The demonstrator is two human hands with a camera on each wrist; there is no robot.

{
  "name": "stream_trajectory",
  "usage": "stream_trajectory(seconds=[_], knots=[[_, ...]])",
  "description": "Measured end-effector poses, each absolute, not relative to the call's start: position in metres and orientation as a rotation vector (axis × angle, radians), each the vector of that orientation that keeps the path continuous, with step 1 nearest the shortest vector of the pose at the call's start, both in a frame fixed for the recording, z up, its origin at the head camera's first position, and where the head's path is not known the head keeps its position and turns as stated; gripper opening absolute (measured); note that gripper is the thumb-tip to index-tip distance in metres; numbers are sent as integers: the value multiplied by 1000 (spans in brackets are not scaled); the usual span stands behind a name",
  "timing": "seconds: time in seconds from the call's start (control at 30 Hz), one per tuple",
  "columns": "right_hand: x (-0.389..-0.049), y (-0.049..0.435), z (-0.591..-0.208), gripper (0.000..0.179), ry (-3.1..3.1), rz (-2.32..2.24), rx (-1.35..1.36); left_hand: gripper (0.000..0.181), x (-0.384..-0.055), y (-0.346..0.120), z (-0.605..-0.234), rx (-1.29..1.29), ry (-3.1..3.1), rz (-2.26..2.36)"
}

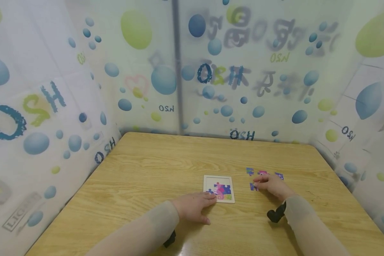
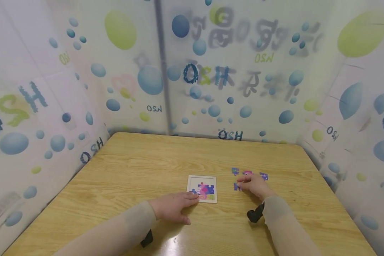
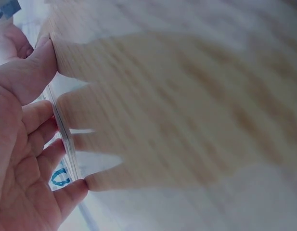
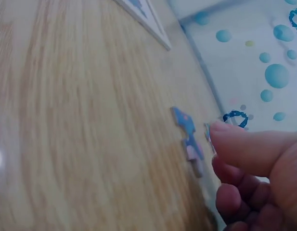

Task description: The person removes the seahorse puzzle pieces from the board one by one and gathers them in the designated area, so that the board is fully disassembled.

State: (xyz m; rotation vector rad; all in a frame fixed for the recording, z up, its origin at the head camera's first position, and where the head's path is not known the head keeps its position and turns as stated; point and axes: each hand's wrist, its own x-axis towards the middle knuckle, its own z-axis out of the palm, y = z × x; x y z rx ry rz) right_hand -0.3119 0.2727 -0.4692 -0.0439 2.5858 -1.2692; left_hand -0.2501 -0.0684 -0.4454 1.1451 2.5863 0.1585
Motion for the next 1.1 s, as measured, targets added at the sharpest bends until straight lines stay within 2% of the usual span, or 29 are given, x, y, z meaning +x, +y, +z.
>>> stream_trajectory(seconds=[0.33, 0.77, 1.1], knots=[[-314, 232, -458, 29, 2519, -1386, 19, 75, -250, -68, -446, 1137, 2590, 144], [-319, 158, -463, 19, 2463, -1429, -96, 74, -251, -68, -445, 1154, 2586, 158], [-319, 139, -471, 21, 2551, -1311, -73, 74, -250, -68, -445, 1182, 2610, 137]])
